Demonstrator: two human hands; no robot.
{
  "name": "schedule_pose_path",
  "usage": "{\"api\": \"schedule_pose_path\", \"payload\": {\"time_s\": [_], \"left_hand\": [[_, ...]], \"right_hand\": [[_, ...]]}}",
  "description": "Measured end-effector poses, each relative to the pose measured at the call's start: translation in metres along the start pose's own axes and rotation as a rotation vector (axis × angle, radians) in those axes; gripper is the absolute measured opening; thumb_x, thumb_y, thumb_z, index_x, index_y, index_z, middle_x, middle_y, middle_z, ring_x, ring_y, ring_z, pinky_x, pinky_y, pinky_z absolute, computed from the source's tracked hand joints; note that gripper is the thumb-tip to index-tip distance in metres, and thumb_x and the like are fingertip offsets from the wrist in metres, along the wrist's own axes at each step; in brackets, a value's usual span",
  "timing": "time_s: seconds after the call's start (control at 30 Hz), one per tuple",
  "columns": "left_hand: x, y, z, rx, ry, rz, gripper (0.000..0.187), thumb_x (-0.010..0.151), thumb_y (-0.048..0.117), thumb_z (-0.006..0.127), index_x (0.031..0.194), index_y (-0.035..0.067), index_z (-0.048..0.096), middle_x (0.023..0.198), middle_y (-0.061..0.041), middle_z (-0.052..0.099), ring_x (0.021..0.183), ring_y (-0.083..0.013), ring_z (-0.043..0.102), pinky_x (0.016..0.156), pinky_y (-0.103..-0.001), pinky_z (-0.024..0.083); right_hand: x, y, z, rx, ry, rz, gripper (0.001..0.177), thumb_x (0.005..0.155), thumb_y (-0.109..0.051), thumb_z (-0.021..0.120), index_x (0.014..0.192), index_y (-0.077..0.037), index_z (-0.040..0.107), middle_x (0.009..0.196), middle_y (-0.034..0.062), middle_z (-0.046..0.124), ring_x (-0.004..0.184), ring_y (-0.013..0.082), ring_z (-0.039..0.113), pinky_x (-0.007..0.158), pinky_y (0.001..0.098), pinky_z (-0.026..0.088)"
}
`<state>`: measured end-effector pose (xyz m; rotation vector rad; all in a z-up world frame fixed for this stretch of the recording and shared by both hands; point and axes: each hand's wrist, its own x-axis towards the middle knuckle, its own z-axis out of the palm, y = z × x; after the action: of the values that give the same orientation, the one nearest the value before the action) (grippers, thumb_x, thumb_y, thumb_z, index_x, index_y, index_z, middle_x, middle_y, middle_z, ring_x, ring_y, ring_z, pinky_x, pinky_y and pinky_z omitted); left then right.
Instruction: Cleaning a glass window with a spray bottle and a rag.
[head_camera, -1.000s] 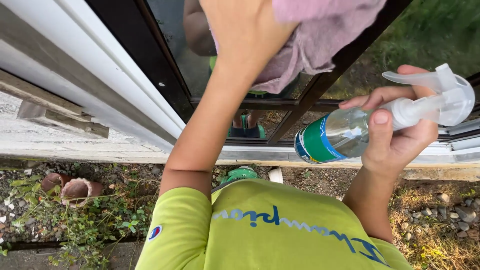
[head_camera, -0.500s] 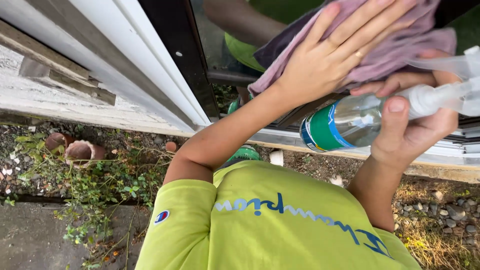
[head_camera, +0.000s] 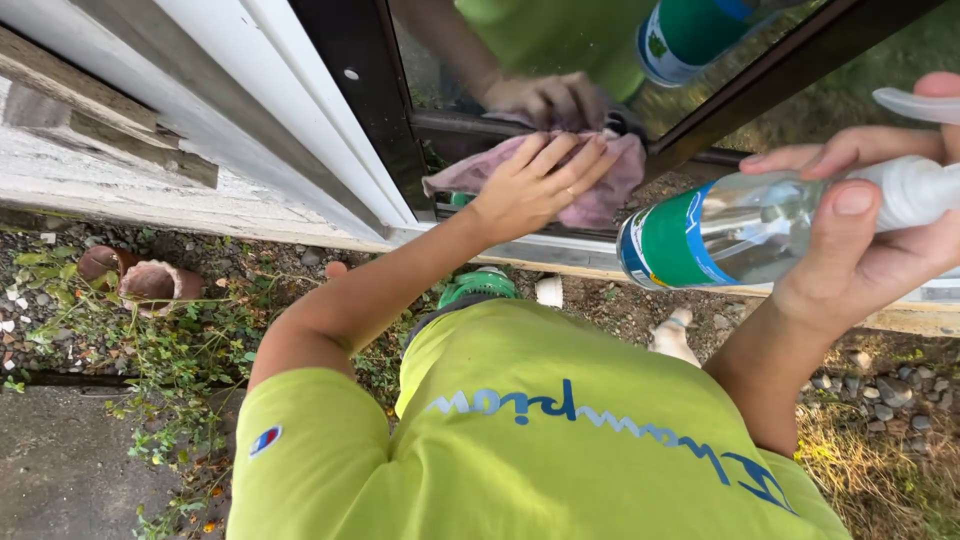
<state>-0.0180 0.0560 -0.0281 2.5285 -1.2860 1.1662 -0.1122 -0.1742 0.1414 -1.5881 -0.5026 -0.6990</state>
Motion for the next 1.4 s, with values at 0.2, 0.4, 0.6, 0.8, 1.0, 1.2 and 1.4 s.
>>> {"api": "schedule_pose_path", "payload": {"time_s": [0.2,0.4,0.6,0.8,1.0,1.2,1.4], "left_hand": [[0.044,0.033,0.006,-0.215,0.094,-0.154,0.053,0.098,0.025,0.055,0.146,0.003,0.052,0.138,-0.012,0.054,0.122,-0.0288,0.052,0.105,-0.043,0.041],[0.025,0.017,-0.028,-0.125,0.128,-0.232,0.044,0.098,0.023,0.059,0.141,0.010,0.058,0.137,-0.004,0.055,0.122,-0.0254,0.052,0.103,-0.041,0.039],[-0.009,0.000,-0.052,-0.004,0.119,-0.413,0.051,0.088,0.022,0.068,0.138,0.017,0.061,0.136,0.002,0.056,0.121,-0.0244,0.051,0.102,-0.044,0.033],[-0.059,-0.023,-0.060,0.067,0.157,-0.717,0.058,0.080,0.024,0.078,0.134,0.011,0.061,0.132,-0.005,0.057,0.117,-0.0285,0.051,0.097,-0.047,0.035],[-0.033,-0.010,-0.061,-0.139,0.505,-0.849,0.070,0.081,0.017,0.081,0.145,0.009,0.053,0.148,-0.015,0.046,0.137,-0.0365,0.046,0.118,-0.050,0.039],[-0.047,0.018,0.012,-0.012,0.400,-0.666,0.059,0.092,0.000,0.066,0.148,0.008,0.051,0.150,-0.015,0.043,0.147,-0.0376,0.038,0.125,-0.059,0.029],[-0.081,0.010,-0.017,-0.124,0.392,-0.906,0.049,0.093,0.005,0.066,0.140,0.012,0.059,0.143,-0.009,0.052,0.139,-0.0346,0.050,0.123,-0.045,0.040]], "right_hand": [[-0.001,0.016,-0.008,0.004,0.002,-0.023,0.058,0.119,-0.037,0.072,0.144,0.007,0.044,0.116,0.0178,0.054,0.075,0.0257,0.060,0.078,0.0441,0.060],[0.003,0.012,0.009,0.068,-0.027,0.030,0.066,0.121,-0.034,0.073,0.158,0.006,0.035,0.100,0.0146,0.052,0.073,0.0254,0.057,0.080,0.0444,0.059],[0.005,0.005,0.027,0.095,-0.052,0.056,0.069,0.118,-0.035,0.075,0.158,0.007,0.037,0.096,0.0123,0.050,0.075,0.0180,0.052,0.077,0.0432,0.063],[0.005,0.019,0.026,0.088,-0.184,0.047,0.068,0.118,-0.035,0.074,0.157,0.008,0.040,0.111,0.0168,0.056,0.077,0.0189,0.056,0.077,0.0414,0.060],[0.014,0.013,0.049,0.083,-0.269,0.069,0.068,0.110,-0.037,0.071,0.148,0.011,0.041,0.099,0.0125,0.061,0.075,0.0175,0.059,0.077,0.0407,0.068],[0.006,0.058,0.046,0.114,-0.439,0.101,0.054,0.116,-0.021,0.071,0.151,0.009,0.044,0.112,0.0199,0.061,0.081,0.0208,0.063,0.078,0.0382,0.062],[0.017,0.037,0.089,-0.208,-0.764,-0.014,0.047,0.102,-0.015,0.074,0.142,0.004,0.058,0.095,0.0069,0.071,0.083,0.0144,0.071,0.080,0.0296,0.057]]}}
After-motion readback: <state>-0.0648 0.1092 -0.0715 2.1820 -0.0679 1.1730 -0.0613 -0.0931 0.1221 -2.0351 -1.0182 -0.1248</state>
